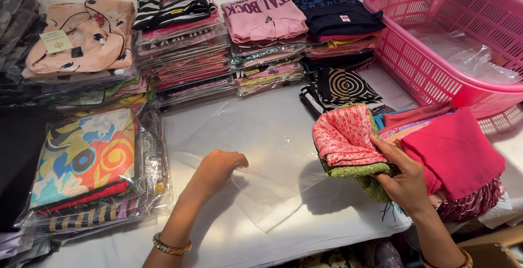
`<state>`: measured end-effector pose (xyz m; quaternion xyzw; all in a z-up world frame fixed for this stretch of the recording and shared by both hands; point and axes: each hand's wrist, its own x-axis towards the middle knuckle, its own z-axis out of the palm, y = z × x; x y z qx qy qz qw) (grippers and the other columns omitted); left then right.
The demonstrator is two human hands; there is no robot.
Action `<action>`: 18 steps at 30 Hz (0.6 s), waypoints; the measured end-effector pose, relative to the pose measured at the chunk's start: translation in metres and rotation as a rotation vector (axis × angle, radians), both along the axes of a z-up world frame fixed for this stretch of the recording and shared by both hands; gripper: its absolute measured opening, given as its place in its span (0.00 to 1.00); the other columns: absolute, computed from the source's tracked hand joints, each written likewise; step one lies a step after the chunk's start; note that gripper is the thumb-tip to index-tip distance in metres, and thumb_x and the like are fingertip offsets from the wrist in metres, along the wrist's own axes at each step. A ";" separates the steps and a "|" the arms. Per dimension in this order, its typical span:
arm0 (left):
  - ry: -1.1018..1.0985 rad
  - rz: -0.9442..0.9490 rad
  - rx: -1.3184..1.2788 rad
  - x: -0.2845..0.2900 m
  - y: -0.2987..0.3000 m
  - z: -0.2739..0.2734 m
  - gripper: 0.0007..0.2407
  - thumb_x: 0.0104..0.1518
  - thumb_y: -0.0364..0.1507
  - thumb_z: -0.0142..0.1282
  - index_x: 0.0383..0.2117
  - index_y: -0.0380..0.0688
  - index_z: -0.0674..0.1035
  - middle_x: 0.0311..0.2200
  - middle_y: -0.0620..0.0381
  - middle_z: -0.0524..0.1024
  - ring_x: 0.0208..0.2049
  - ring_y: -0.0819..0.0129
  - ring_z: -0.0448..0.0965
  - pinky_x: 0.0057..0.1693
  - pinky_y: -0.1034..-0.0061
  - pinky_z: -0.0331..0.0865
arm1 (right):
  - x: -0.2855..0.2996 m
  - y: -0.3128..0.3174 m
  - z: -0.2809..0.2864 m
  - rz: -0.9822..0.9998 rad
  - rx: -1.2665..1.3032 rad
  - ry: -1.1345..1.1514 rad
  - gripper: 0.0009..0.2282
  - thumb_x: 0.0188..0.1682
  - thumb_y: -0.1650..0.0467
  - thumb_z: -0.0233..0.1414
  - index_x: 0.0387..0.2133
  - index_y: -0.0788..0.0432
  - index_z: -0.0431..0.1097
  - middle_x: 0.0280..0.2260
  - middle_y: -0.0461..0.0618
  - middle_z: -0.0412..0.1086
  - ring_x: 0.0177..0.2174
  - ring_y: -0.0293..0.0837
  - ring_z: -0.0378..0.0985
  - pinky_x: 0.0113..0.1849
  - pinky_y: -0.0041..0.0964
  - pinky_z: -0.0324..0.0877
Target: The person folds a stack of colorful patterned scarves and places them into a clear plastic bag on a white table. They seal the bag and move it aside, then repeat the process with another stack of folded scarves, placing the sealed package into a wicker basket.
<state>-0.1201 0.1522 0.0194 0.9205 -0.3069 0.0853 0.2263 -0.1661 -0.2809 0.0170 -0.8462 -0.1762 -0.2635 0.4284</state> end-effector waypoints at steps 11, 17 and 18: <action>0.157 -0.028 0.606 0.071 -0.114 0.116 0.08 0.48 0.22 0.58 0.29 0.51 0.86 0.29 0.56 0.82 0.36 0.57 0.82 0.51 0.58 0.68 | -0.026 -0.028 0.006 -0.098 0.293 -0.128 0.29 0.45 0.82 0.58 0.64 0.62 0.66 0.53 0.53 0.72 0.50 0.36 0.75 0.54 0.29 0.71; -0.345 0.060 0.590 0.168 -0.165 0.007 0.05 0.56 0.27 0.56 0.32 0.52 0.85 0.35 0.59 0.81 0.51 0.60 0.76 0.70 0.41 0.49 | -0.035 -0.021 0.015 -0.126 0.294 -0.144 0.30 0.44 0.81 0.59 0.65 0.62 0.65 0.55 0.52 0.72 0.52 0.37 0.75 0.56 0.30 0.70; -0.557 0.036 0.513 0.173 -0.171 -0.007 0.06 0.58 0.29 0.56 0.37 0.56 0.84 0.38 0.62 0.80 0.56 0.61 0.72 0.71 0.40 0.47 | -0.037 -0.021 0.015 -0.126 0.283 -0.126 0.30 0.44 0.81 0.59 0.64 0.62 0.65 0.55 0.52 0.72 0.52 0.37 0.75 0.56 0.30 0.70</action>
